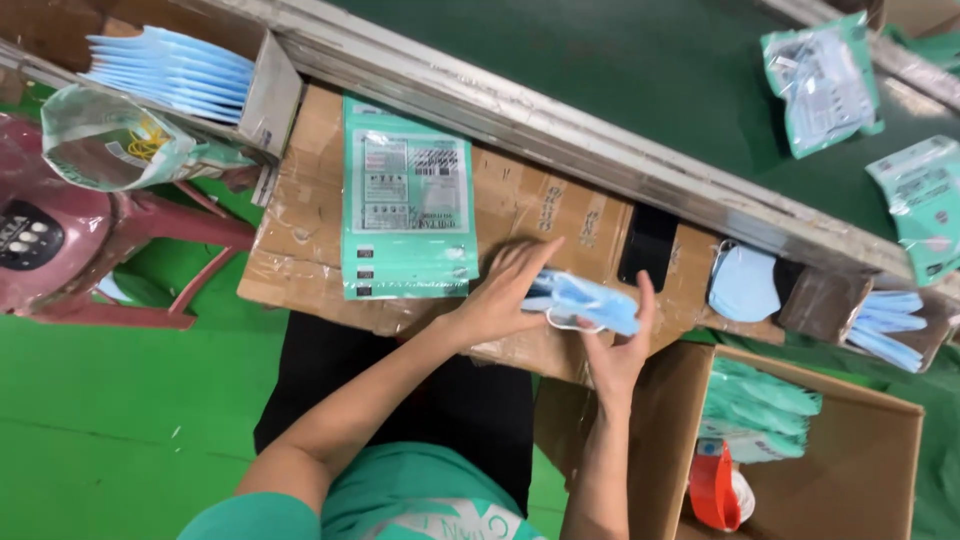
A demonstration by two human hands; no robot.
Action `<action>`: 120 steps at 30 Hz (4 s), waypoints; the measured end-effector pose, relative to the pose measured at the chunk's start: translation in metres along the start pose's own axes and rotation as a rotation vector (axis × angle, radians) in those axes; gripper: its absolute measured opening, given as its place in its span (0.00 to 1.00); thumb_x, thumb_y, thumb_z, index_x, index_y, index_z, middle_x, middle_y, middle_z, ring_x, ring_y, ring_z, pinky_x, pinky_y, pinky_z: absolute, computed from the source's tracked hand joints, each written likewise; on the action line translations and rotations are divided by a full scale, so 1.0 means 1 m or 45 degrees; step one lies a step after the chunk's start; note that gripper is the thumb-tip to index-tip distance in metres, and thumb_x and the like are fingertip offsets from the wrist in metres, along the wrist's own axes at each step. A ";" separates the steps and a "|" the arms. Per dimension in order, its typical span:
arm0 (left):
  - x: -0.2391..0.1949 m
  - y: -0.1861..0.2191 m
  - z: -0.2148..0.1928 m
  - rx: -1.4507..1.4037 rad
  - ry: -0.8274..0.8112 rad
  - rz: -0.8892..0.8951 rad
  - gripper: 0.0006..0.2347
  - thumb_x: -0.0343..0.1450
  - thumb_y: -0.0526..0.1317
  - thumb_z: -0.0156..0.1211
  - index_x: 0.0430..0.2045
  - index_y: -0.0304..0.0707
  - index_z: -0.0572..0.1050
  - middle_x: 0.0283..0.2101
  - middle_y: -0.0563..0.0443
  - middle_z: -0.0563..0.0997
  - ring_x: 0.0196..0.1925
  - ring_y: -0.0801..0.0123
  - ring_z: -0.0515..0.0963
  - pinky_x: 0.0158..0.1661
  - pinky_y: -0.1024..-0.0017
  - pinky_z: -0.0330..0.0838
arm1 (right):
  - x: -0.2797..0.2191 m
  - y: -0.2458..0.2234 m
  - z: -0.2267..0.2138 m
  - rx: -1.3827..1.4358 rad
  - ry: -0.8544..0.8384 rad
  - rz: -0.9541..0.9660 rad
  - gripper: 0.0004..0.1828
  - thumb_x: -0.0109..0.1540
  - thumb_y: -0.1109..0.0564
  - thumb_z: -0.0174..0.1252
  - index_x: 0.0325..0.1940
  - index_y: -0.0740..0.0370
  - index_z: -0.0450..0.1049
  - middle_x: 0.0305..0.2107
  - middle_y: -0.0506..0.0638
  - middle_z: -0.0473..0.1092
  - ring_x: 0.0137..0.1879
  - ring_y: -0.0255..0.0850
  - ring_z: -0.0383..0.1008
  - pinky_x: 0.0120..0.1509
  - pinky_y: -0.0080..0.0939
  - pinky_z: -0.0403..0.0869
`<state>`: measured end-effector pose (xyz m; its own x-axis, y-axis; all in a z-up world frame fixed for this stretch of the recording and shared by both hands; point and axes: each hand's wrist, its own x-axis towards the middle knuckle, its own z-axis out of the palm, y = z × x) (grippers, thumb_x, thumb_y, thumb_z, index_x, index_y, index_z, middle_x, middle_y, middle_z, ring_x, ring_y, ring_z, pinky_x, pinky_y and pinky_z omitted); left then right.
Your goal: The person picks up light blue face masks from a stack, opens a teal plastic pouch, and inserts the masks into the pouch. They press the pouch closed and place the packed pouch on the conveyor belt beside the work table, repeating the packing cycle.
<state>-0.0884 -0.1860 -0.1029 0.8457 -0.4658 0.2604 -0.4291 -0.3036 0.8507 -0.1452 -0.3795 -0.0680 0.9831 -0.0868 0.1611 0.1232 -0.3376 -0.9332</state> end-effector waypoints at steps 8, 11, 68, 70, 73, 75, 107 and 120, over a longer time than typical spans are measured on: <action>-0.010 0.007 0.002 -0.304 0.066 -0.055 0.44 0.64 0.42 0.76 0.74 0.37 0.52 0.67 0.36 0.69 0.70 0.46 0.67 0.70 0.54 0.59 | -0.004 0.010 0.005 0.119 0.085 0.119 0.60 0.57 0.61 0.75 0.85 0.61 0.44 0.58 0.55 0.69 0.62 0.42 0.73 0.70 0.41 0.73; -0.013 0.008 0.003 -0.322 0.043 -0.072 0.45 0.62 0.40 0.76 0.74 0.37 0.52 0.65 0.38 0.71 0.70 0.48 0.68 0.70 0.56 0.61 | -0.003 0.002 0.012 0.092 0.094 -0.075 0.65 0.54 0.60 0.77 0.84 0.60 0.40 0.62 0.54 0.67 0.66 0.43 0.72 0.73 0.42 0.73; -0.050 0.027 -0.155 0.574 0.644 0.250 0.07 0.66 0.30 0.62 0.36 0.30 0.77 0.40 0.44 0.78 0.41 0.53 0.81 0.38 0.63 0.77 | 0.034 -0.036 0.117 0.518 -0.244 0.371 0.11 0.63 0.61 0.65 0.48 0.68 0.76 0.35 0.44 0.74 0.42 0.29 0.72 0.49 0.31 0.71; -0.046 0.035 -0.163 0.563 0.585 0.266 0.07 0.66 0.30 0.63 0.36 0.30 0.78 0.38 0.44 0.78 0.40 0.53 0.81 0.36 0.64 0.76 | 0.034 -0.046 0.109 0.048 -0.247 0.080 0.10 0.60 0.65 0.70 0.39 0.70 0.75 0.33 0.49 0.67 0.40 0.34 0.68 0.45 0.36 0.67; -0.043 0.050 -0.166 0.600 0.746 0.340 0.08 0.67 0.29 0.63 0.38 0.30 0.78 0.40 0.45 0.78 0.40 0.54 0.80 0.39 0.63 0.76 | 0.032 -0.098 0.111 -0.364 -0.081 -0.211 0.09 0.58 0.64 0.69 0.41 0.66 0.79 0.35 0.48 0.72 0.41 0.33 0.73 0.47 0.34 0.71; -0.044 0.064 -0.151 0.561 0.705 0.411 0.09 0.66 0.30 0.62 0.39 0.30 0.77 0.42 0.43 0.78 0.43 0.52 0.80 0.42 0.61 0.76 | 0.031 -0.094 0.110 -0.336 0.021 -0.193 0.11 0.58 0.64 0.68 0.43 0.67 0.77 0.35 0.49 0.70 0.42 0.34 0.72 0.47 0.34 0.71; -0.063 0.036 -0.017 -1.318 0.546 -0.426 0.17 0.68 0.34 0.68 0.50 0.30 0.72 0.47 0.49 0.80 0.47 0.71 0.79 0.45 0.71 0.77 | -0.011 -0.017 0.102 1.391 0.170 0.595 0.09 0.74 0.64 0.59 0.56 0.74 0.71 0.41 0.57 0.75 0.41 0.42 0.78 0.42 0.41 0.78; -0.035 0.156 -0.151 0.383 0.397 0.353 0.11 0.66 0.31 0.67 0.41 0.28 0.79 0.45 0.42 0.83 0.49 0.49 0.82 0.52 0.56 0.74 | -0.007 -0.112 0.051 -0.408 0.030 -0.462 0.15 0.53 0.64 0.71 0.42 0.64 0.78 0.32 0.54 0.77 0.36 0.44 0.79 0.40 0.41 0.76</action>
<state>-0.1367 -0.0913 0.0899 0.7219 -0.3068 0.6202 -0.6841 -0.4510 0.5732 -0.1588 -0.2931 0.0187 0.8806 0.0699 0.4686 0.4059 -0.6214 -0.6701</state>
